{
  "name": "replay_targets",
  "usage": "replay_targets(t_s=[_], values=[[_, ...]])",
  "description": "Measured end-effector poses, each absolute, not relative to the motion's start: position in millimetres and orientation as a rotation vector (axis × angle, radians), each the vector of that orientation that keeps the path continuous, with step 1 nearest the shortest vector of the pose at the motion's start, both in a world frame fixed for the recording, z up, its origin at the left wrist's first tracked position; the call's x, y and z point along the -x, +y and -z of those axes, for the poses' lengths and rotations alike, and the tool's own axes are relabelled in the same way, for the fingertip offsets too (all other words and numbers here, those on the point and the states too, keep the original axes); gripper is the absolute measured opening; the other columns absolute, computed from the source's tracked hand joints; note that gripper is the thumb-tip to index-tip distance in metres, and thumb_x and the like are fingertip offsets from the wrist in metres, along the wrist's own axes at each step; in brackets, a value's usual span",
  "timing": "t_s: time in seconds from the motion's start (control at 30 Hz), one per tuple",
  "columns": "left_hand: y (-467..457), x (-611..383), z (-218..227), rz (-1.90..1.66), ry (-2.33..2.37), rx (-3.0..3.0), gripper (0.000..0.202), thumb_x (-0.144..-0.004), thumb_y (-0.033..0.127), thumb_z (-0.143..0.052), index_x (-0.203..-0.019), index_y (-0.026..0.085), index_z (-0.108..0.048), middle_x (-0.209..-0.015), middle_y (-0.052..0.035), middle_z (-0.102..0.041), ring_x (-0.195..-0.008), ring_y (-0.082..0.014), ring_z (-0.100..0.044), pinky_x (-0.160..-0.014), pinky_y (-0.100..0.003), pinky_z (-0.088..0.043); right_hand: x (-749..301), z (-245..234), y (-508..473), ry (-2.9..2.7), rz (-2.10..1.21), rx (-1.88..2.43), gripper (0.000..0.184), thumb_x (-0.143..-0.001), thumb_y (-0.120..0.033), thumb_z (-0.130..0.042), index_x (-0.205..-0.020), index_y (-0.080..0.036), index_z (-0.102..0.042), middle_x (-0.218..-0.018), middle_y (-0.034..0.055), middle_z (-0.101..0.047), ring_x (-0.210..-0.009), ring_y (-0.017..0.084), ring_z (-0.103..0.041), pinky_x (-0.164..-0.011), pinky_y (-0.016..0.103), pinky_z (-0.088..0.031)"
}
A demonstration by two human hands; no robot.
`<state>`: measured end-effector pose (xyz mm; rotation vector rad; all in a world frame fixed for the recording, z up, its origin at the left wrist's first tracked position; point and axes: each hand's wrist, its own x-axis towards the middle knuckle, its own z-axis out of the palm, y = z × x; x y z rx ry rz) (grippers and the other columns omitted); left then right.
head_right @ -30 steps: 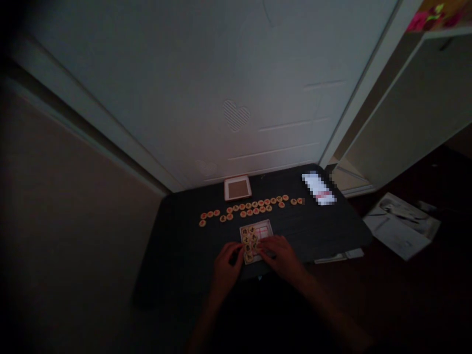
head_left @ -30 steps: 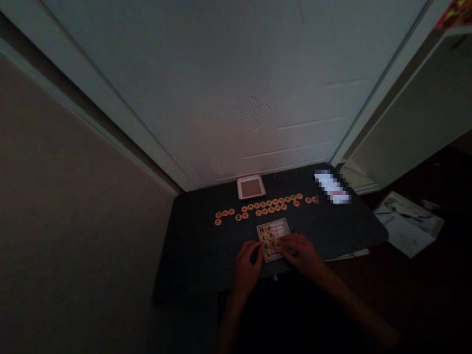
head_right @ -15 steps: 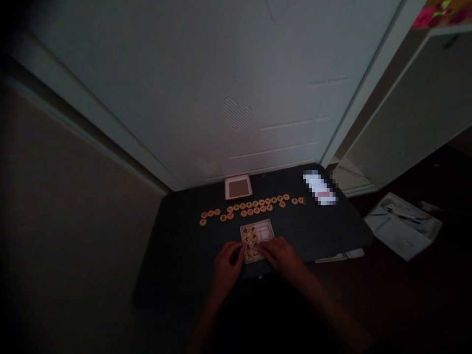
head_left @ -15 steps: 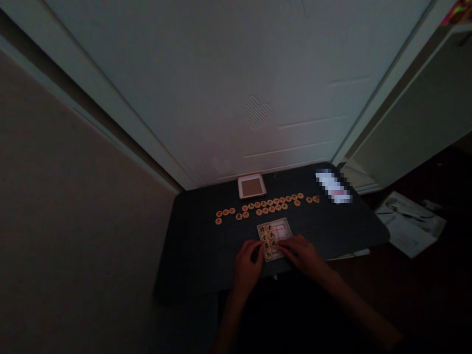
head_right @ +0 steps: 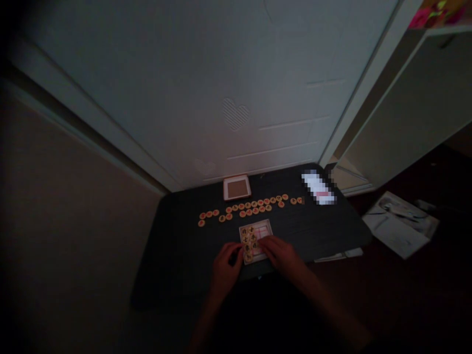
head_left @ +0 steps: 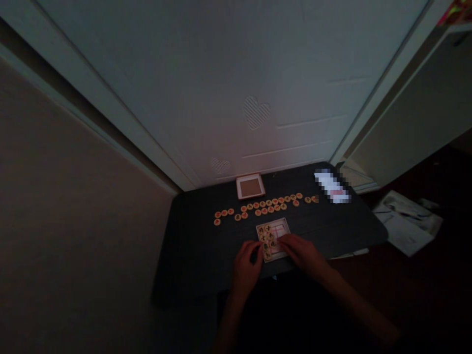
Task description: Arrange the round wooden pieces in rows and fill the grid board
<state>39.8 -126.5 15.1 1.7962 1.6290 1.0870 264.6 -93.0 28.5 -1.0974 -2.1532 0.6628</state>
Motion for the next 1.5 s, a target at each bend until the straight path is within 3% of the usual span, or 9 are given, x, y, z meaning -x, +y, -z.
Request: replay_targets(t_s=[0.4, 0.57, 0.73, 1.07, 1.5], values=[[-127, -42, -18, -1.102, 1.630, -1.804, 0.019, -0.096, 0.027, -0.057, -0.109, 0.026, -0.071, -0.106, -0.0045, -0.070, -0.097, -0.0187, -0.069, -0.089, -0.033, -0.057, -266, -36, -94, -2.212, -0.691, 1.029, 0.030, -0.099, -0.022, -0.053, -0.125, -0.029, -0.065, -0.118, 0.0057, -0.070, -0.104, 0.019, -0.070, -0.093, 0.034, -0.059], [-127, -42, -17, -1.130, 1.624, -1.804, 0.019, -0.096, 0.027, -0.057, -0.108, 0.026, -0.071, -0.105, -0.0048, -0.070, -0.098, -0.0189, -0.068, -0.090, -0.033, -0.057, -269, -35, -97, -2.232, -0.594, 1.111, 0.029, -0.098, -0.024, -0.055, -0.125, -0.030, -0.066, -0.100, 0.0042, -0.076, -0.090, 0.021, -0.071, -0.084, 0.038, -0.059], [-126, -40, -16, -1.088, 1.623, -1.796, 0.018, -0.097, 0.027, -0.056, -0.109, 0.026, -0.070, -0.105, -0.0043, -0.070, -0.097, -0.0183, -0.068, -0.090, -0.033, -0.057, -267, -33, -97, -2.243, -0.615, 1.053, 0.024, -0.097, -0.027, -0.059, -0.120, -0.027, -0.067, -0.111, 0.0053, -0.075, -0.101, 0.022, -0.070, -0.092, 0.040, -0.054], [-127, -41, -17, -1.108, 1.655, -1.819, 0.018, -0.095, 0.027, -0.058, -0.108, 0.026, -0.071, -0.104, -0.0044, -0.071, -0.094, -0.0187, -0.069, -0.083, -0.032, -0.058, -260, -44, -95, -2.295, -0.583, 0.994, 0.016, -0.097, -0.025, -0.060, -0.109, -0.026, -0.071, -0.098, 0.0045, -0.076, -0.093, 0.021, -0.069, -0.095, 0.043, -0.046], [-126, -42, -19, -1.091, 1.660, -1.806, 0.018, -0.095, 0.027, -0.059, -0.108, 0.026, -0.071, -0.105, -0.0038, -0.071, -0.097, -0.0185, -0.069, -0.088, -0.032, -0.057, -257, -54, -98, -2.415, -0.608, 0.981, 0.013, -0.097, -0.025, -0.060, -0.102, -0.025, -0.071, -0.095, 0.0031, -0.073, -0.097, 0.021, -0.065, -0.102, 0.044, -0.039]])
